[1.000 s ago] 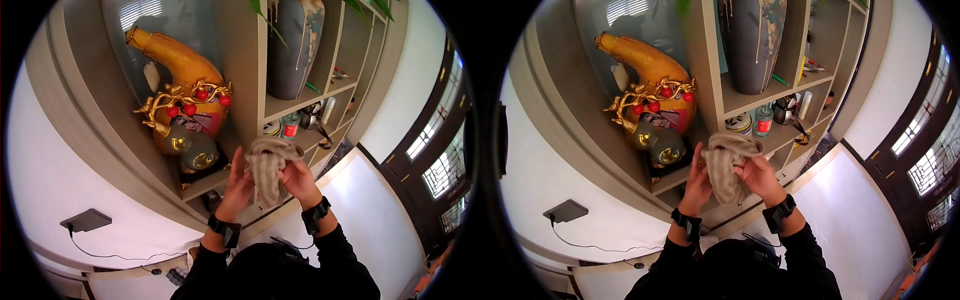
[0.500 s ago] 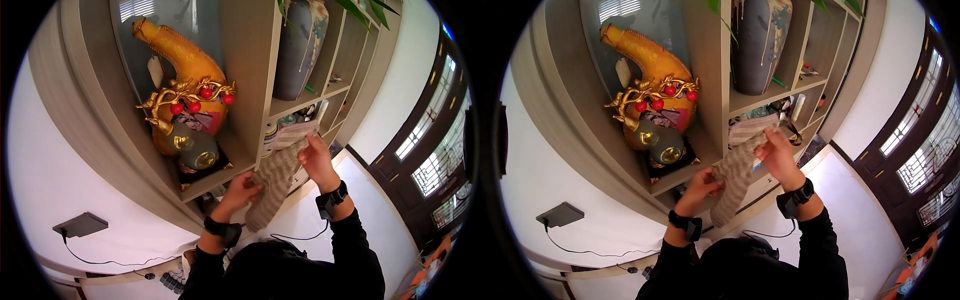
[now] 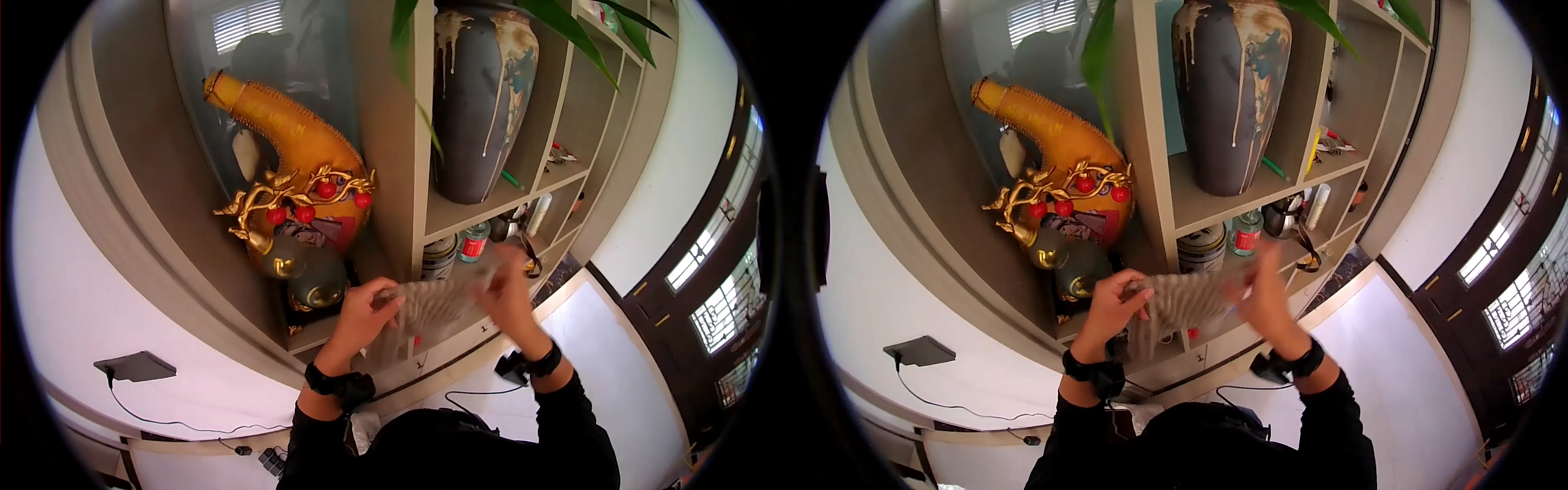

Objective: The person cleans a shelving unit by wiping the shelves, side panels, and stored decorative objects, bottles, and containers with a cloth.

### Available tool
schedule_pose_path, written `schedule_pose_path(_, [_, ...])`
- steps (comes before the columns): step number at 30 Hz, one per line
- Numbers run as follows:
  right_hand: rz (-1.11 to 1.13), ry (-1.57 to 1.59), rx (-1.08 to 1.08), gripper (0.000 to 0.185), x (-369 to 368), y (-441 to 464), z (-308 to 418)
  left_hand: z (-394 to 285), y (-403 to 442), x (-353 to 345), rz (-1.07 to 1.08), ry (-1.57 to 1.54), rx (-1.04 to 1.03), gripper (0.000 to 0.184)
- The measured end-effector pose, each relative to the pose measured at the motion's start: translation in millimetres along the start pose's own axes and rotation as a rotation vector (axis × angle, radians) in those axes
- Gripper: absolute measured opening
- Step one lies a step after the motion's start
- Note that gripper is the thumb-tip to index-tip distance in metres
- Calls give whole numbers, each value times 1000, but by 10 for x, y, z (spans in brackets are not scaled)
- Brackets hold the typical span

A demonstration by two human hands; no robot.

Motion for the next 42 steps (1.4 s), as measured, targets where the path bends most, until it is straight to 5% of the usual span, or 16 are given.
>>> schedule_pose_path(3, [464, 292, -218, 76, -474, -227, -7, -58, 32, -236, 134, 156, 46, 13])
schedule_pose_path(6, [480, 321, -74, 62, -689, -297, -253, -117, 1, -342, 168, 240, -29, 15])
schedule_pose_path(9, [738, 332, -331, 46, -837, -448, -559, -188, -16, -341, 185, 322, -106, 14])
schedule_pose_path(11, [812, 279, -164, 31, -860, -522, -685, -236, -26, -333, 200, 316, -121, 14])
schedule_pose_path(13, [800, 279, -134, 32, -743, -525, -708, -327, -42, -305, 162, 282, -116, 13])
schedule_pose_path(15, [748, 261, -376, 28, -600, -550, -848, -400, -48, -263, 123, 241, -121, 13])
schedule_pose_path(16, [627, 151, -122, 23, -637, -610, -1180, -378, -64, -211, 80, 236, -41, 12])
schedule_pose_path(19, [247, 92, -111, 21, -219, -396, -1197, -373, -100, -66, 5, 238, 35, 12])
schedule_pose_path(23, [-43, 451, -394, 24, 262, 20, -799, -575, -26, 167, -207, -84, -74, 20])
schedule_pose_path(25, [-145, 765, -145, 26, 427, 322, -315, -870, 63, 168, -223, -289, -246, 51])
schedule_pose_path(27, [-129, 1026, -23, 27, 447, 565, -42, -1147, 204, 149, 9, -654, -475, 73])
schedule_pose_path(30, [-229, 1158, 169, 24, 446, 783, 600, -1492, 398, 145, -17, -652, -637, 75])
schedule_pose_path(33, [-326, 1104, 335, 28, 301, 1034, 925, -1806, 571, 154, -119, -276, -925, 66])
schedule_pose_path(35, [-632, 937, 798, 38, 283, 1093, 1158, -1936, 707, 129, -159, -39, -926, 63])
schedule_pose_path(37, [-615, 638, 1062, 48, 177, 1206, 1344, -2004, 821, 102, -137, -58, -918, 61])
schedule_pose_path(42, [-253, 577, 831, 63, -178, 1578, 1465, -1898, 1176, 28, -88, 55, -929, 58])
Point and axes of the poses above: each hand's wrist, its own y-axis towards the middle knuckle, its own x-axis out of the back of the hand, z = x × y, the point moved 5 cm from there along y, towards the middle knuckle, and after that the axes turned 3 degrees about y, right-handed, at the moved point
